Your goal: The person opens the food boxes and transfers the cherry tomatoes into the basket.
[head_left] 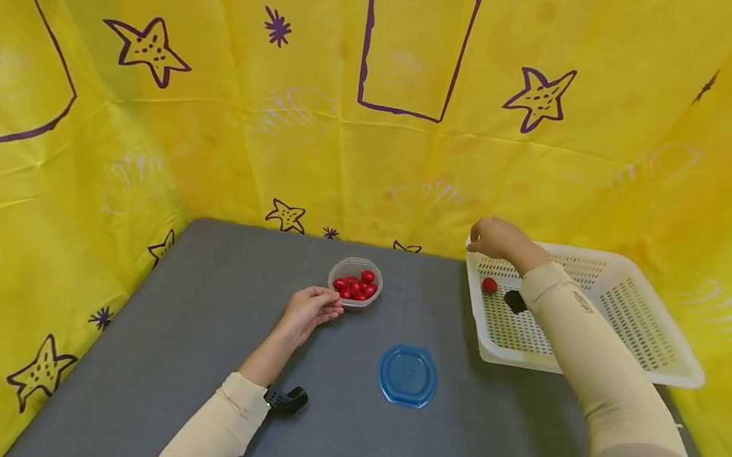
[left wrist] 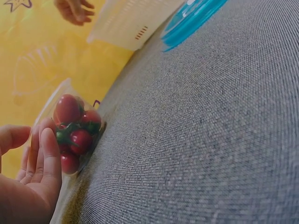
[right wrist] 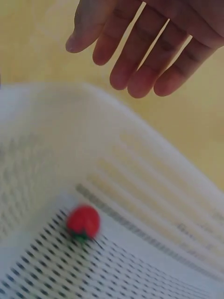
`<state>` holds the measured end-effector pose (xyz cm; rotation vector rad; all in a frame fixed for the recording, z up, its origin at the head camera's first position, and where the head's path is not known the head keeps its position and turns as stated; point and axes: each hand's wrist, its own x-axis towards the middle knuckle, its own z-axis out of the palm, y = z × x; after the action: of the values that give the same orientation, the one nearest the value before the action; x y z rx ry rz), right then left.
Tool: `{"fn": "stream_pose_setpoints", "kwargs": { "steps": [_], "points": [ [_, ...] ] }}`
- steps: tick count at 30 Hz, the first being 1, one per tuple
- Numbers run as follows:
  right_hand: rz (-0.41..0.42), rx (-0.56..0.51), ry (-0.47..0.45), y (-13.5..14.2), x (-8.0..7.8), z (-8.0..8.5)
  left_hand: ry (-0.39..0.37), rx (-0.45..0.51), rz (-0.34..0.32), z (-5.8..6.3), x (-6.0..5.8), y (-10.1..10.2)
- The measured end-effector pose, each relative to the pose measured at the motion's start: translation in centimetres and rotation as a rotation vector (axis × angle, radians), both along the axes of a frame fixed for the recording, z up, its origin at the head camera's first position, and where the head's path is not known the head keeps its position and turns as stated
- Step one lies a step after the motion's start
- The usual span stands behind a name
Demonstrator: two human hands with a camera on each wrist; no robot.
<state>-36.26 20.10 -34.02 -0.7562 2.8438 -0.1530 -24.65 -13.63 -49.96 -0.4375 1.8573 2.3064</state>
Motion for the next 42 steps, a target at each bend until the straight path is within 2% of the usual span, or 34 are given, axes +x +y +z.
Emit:
{"fn": "stream_pose_setpoints", "kwargs": {
  "steps": [5, 6, 9, 13, 18, 26, 30, 36, 42],
  "points": [
    [0.031, -0.056, 0.022, -2.3, -0.1, 1.0, 0.008, -0.015, -0.006, 0.1, -0.1, 0.0],
    [0.036, -0.059, 0.025, -2.8, -0.1, 1.0, 0.006, -0.014, -0.015, 0.5, 0.1, 0.0],
    [0.059, -0.046, 0.038, -4.4, 0.1, 0.9, 0.002, -0.009, -0.017, 0.5, 0.0, 0.0],
    [0.087, -0.040, 0.058, -6.4, 0.4, 0.0, -0.005, -0.003, 0.005, -0.2, -0.2, 0.1],
    [0.157, -0.041, 0.101, -8.4, 1.1, -1.3, -0.002, -0.009, 0.014, -0.5, 0.1, 0.2],
    [0.207, -0.018, 0.076, -11.1, 1.7, -2.2, -0.004, -0.006, 0.009, -0.2, 0.1, 0.3],
    [0.241, 0.013, 0.095, -12.3, 1.7, -2.7, 0.005, -0.005, 0.000, -0.1, -0.1, 0.3],
    [0.238, 0.037, 0.087, -13.7, 2.2, -3.6, 0.006, -0.007, -0.010, 0.1, -0.2, 0.4],
    [0.260, 0.026, 0.075, -15.4, 2.6, -4.6, -0.012, 0.007, 0.014, 0.0, -0.1, 0.4]
  ]
}}
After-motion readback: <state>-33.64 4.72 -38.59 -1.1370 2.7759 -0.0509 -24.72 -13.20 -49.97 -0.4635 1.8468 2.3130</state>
